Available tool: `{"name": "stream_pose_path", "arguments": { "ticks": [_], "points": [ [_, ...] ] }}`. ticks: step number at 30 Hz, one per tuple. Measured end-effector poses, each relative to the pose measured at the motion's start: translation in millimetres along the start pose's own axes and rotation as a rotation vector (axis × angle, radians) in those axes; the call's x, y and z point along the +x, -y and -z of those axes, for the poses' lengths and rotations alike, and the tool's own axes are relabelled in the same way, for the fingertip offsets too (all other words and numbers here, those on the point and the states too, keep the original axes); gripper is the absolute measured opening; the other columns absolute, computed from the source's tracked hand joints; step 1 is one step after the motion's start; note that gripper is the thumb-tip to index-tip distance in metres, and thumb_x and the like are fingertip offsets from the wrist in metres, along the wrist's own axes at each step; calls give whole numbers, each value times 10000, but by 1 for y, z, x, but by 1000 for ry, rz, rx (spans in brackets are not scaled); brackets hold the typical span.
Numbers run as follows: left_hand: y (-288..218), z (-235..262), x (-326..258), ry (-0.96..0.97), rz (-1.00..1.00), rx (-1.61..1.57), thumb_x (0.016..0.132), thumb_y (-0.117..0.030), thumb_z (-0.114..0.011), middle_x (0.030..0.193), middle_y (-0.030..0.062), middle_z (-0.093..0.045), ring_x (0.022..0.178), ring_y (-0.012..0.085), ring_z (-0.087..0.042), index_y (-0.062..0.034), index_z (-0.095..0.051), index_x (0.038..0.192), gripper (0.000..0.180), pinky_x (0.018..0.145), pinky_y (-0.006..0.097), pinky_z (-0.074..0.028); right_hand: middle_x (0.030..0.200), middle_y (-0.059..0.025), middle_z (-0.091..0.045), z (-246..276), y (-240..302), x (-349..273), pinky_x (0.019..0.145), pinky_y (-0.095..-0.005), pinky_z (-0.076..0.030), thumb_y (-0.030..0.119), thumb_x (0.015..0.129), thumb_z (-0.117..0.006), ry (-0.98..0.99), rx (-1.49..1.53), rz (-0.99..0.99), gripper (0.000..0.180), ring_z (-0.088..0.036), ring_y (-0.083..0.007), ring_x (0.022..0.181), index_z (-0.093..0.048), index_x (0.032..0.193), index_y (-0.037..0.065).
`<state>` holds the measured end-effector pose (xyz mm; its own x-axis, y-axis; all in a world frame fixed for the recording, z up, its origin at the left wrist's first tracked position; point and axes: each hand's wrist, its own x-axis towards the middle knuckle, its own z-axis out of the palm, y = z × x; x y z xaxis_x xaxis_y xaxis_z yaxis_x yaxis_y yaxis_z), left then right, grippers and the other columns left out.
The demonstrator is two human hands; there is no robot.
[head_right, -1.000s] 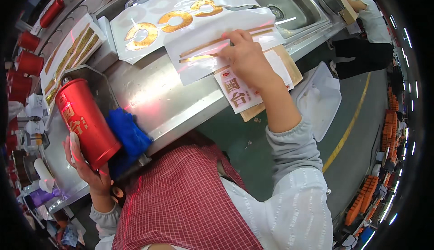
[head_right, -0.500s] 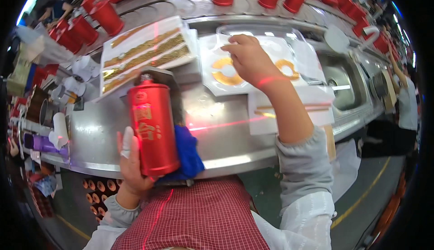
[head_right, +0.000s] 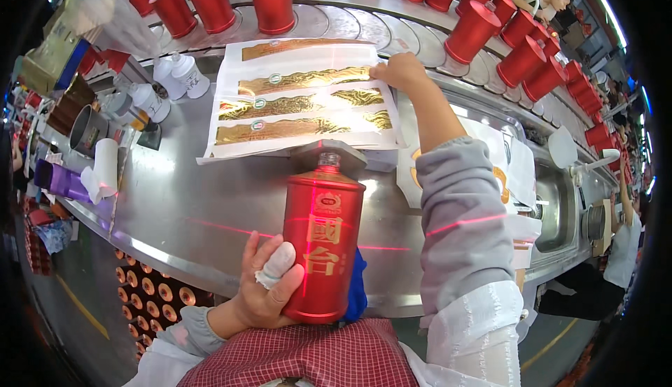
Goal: The person applies gold decorative stickers to red cylindrical containers. They wipe the container surface with a green cloth, peel a sticker from a sheet, and carefully apply it to the container's body and lid. The person handles multiple containers and sticker sheets on a stainless steel counter.
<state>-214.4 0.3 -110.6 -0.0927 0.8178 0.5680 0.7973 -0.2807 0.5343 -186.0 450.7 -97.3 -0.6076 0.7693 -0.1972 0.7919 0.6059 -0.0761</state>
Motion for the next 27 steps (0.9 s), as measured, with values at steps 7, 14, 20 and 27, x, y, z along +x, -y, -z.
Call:
{"name": "stream_pose_path", "arguments": {
  "ticks": [7, 14, 20, 27],
  "points": [
    [6, 0, 1, -1, 3, -76, 749, -440, -726, 1363, 154, -512, 1279, 358, -437, -139, -585, 1271, 619, 1086, 606, -254, 966, -211, -689, 6, -3, -5, 893, -434, -476, 567, 916, -417, -78, 150, 31, 638, -640, -350, 996, -724, 921, 8],
    [14, -2, 0, -12, 21, -199, 724, -425, -746, 1346, 116, -529, 1272, 331, -425, -178, -589, 1270, 620, 1083, 580, -287, 1038, -182, -687, 22, 26, 38, 972, -456, -418, 622, 956, -250, -67, -65, -69, 765, -612, -360, 1068, -712, 1007, 14],
    [20, -4, 1, -24, 9, -272, 734, -418, -741, 1339, 87, -541, 1271, 312, -417, -194, -593, 1261, 591, 1057, 544, -352, 1109, -180, -662, 4, 35, 69, 938, -422, -424, 600, 925, -420, -107, 579, -208, 693, -607, -312, 1070, -629, 1194, -3],
    [31, -4, -1, -8, -48, -247, 758, -508, -708, 1242, 115, -562, 1223, 340, -453, -182, -664, 1119, 489, 980, 495, -429, 1019, -97, -622, 0, 23, 73, 800, -347, -454, 244, 839, -695, -179, 869, 115, 254, -587, -209, 915, -650, 945, 18]
  ]
}}
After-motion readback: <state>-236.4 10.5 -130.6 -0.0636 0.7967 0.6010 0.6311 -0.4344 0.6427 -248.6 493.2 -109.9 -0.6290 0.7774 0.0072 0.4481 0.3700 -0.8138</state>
